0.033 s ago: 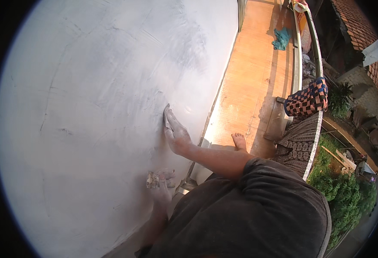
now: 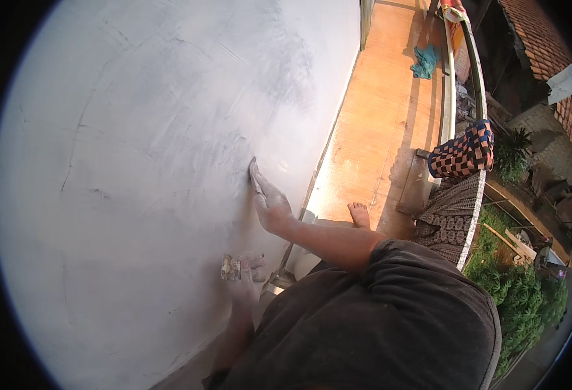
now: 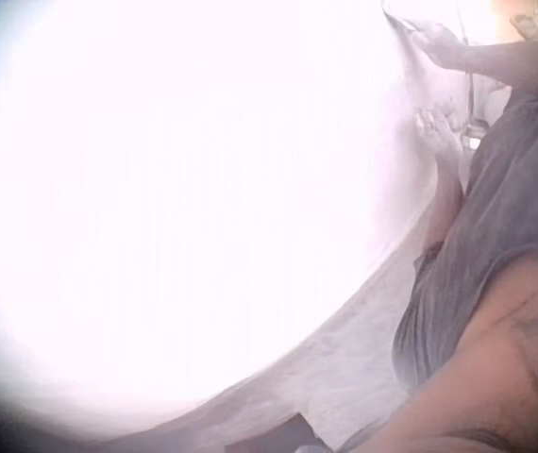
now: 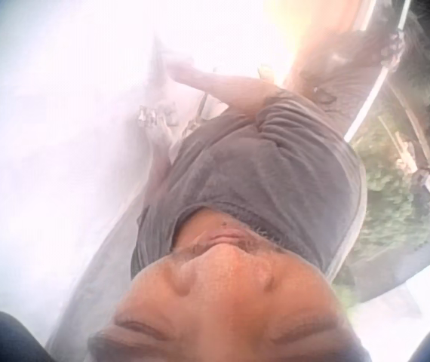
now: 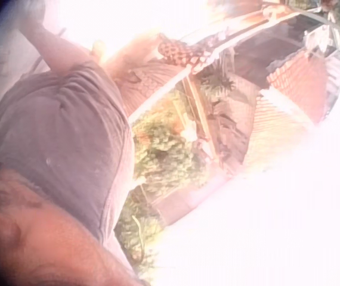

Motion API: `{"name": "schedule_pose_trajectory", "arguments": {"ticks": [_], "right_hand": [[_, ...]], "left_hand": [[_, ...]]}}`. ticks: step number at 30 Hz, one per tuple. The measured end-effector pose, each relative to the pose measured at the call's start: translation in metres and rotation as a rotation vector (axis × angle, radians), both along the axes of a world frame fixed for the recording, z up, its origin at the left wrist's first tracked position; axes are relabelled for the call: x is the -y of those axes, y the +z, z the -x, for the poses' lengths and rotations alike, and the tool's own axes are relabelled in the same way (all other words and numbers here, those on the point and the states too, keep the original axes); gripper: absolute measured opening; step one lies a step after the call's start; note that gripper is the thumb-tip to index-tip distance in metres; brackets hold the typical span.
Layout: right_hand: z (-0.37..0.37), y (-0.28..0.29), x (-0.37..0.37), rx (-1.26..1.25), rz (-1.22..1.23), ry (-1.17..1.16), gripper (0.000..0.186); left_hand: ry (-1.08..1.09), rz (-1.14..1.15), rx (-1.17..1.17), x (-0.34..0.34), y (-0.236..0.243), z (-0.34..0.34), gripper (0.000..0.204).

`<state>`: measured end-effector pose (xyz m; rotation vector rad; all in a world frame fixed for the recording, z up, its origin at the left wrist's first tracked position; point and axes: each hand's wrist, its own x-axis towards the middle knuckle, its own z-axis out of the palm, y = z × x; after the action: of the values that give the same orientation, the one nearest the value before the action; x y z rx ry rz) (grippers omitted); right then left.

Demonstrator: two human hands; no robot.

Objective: The person smooths a white wall surface using a trowel and a sanding block. They repeatedly scrape and rub the wall to even out the texture, occasionally switching tools and adjusting their position.

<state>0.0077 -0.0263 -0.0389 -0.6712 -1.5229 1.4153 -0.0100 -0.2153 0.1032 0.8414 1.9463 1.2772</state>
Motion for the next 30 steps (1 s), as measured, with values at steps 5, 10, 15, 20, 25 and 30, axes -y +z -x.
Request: {"name": "schedule_pose_trajectory", "arguments": {"ticks": [5,10,15,20,25,30], "right_hand": [[-0.066,0.028,-0.031,0.137,0.527,0.174,0.043],[-0.121,0.014,-0.012,-0.019,0.821,0.574,0.035],[-0.119,0.029,-0.035,0.349,0.383,0.556,0.041],[-0.077,0.108,-0.156,0.397,-0.002,0.128,0.076],[-0.023,0.13,-0.231,0.303,-0.151,-0.027,0.085],[-0.001,0.085,-0.16,0.27,-0.316,0.005,0.092]], "left_hand": [[0.215,0.071,0.173,-0.026,-0.031,-0.006,0.03],[0.12,0.027,0.015,-0.046,-0.06,-0.016,0.032],[0.194,0.13,-0.037,-0.052,-0.083,-0.023,0.025],[0.351,0.142,-0.199,-0.042,-0.1,-0.022,0.019],[0.386,0.287,-0.272,-0.014,-0.109,-0.031,0.017],[0.482,0.338,-0.249,0.002,-0.116,-0.056,0.025]]}}
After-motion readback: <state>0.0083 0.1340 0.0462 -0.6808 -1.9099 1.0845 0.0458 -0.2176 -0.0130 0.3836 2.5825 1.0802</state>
